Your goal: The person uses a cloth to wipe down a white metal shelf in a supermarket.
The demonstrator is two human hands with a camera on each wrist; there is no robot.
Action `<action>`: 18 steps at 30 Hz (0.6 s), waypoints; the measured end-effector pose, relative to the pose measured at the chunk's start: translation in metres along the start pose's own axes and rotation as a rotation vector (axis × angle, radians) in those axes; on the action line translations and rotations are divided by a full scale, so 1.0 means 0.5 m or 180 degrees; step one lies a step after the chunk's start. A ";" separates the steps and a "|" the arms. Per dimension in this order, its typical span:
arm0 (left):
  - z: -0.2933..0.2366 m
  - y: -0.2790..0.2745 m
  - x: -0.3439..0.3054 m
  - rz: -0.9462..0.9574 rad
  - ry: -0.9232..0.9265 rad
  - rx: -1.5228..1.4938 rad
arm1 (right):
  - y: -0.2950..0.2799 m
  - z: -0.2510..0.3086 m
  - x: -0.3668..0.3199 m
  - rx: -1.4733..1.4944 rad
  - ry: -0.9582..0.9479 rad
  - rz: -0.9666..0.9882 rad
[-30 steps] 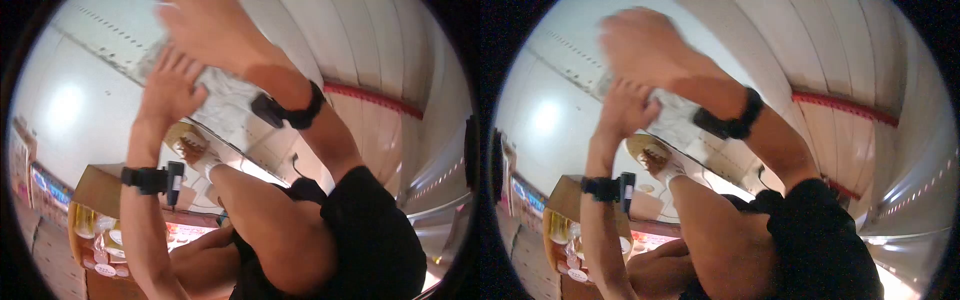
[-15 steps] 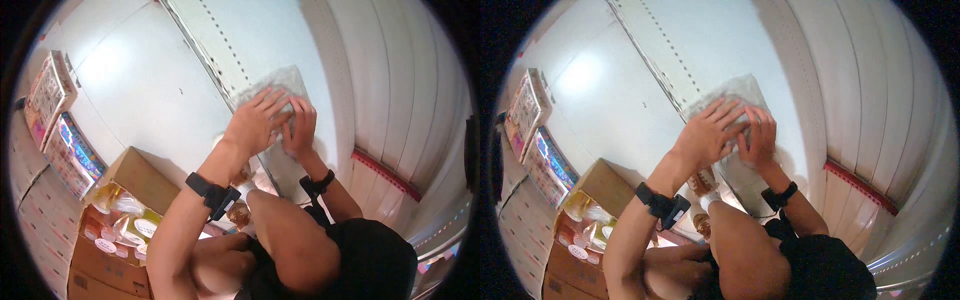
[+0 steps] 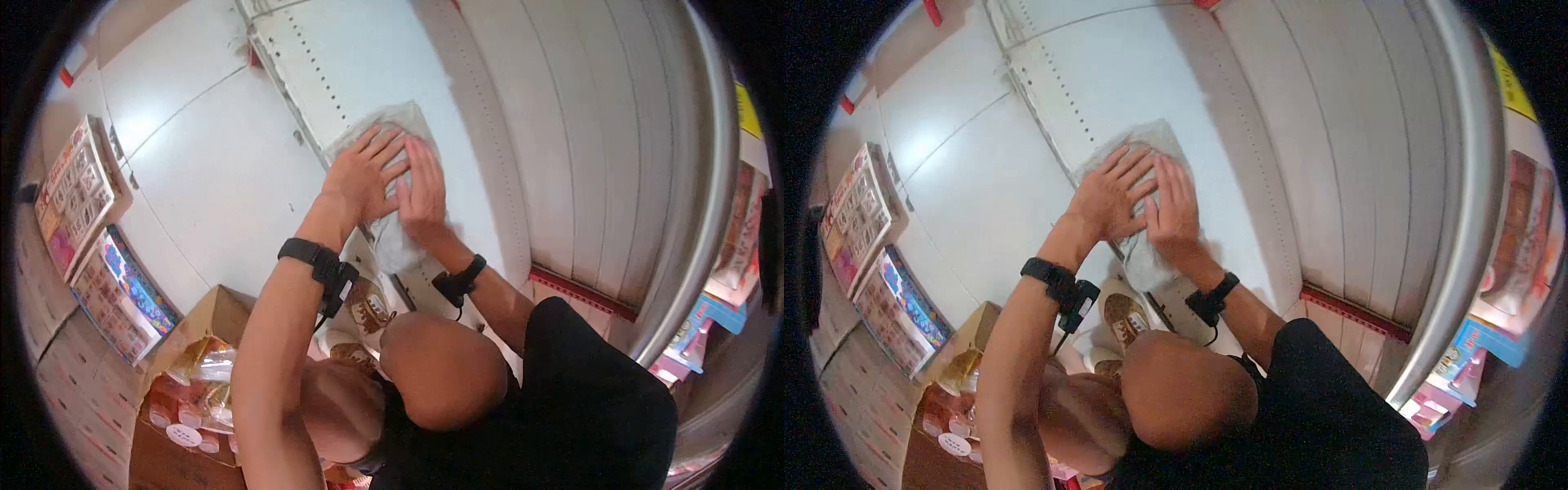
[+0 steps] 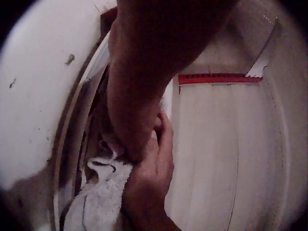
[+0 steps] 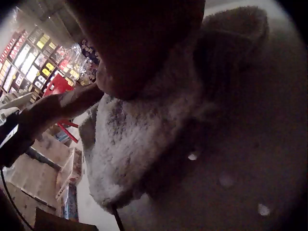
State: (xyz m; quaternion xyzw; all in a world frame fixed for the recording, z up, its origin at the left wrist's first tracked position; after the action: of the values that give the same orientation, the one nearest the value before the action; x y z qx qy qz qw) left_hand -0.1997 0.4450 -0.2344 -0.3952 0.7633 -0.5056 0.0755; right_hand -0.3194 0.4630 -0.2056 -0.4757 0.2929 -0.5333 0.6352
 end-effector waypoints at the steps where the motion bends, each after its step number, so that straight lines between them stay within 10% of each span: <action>1: 0.007 0.000 0.009 0.0024 0.0019 0.0126 | -0.002 -0.007 0.000 -0.0033 0.0003 -0.0023; 18: 0.016 -0.013 0.016 0.0670 0.0164 -0.0237 | 0.016 -0.003 -0.097 -0.0129 0.0363 0.0662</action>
State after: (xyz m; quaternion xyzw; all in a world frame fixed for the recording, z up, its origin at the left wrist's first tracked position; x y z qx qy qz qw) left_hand -0.1974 0.4327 -0.2304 -0.3023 0.8205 -0.4761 0.0938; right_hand -0.3302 0.5085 -0.2202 -0.4244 0.3870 -0.4848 0.6596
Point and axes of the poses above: each hand's wrist, its own x-axis towards the middle knuckle, its own y-axis out of the palm, z = x × y, the point moved 6 cm from there along x, towards the middle knuckle, and after that the axes turned 5 degrees about y, right-handed, at the moved point
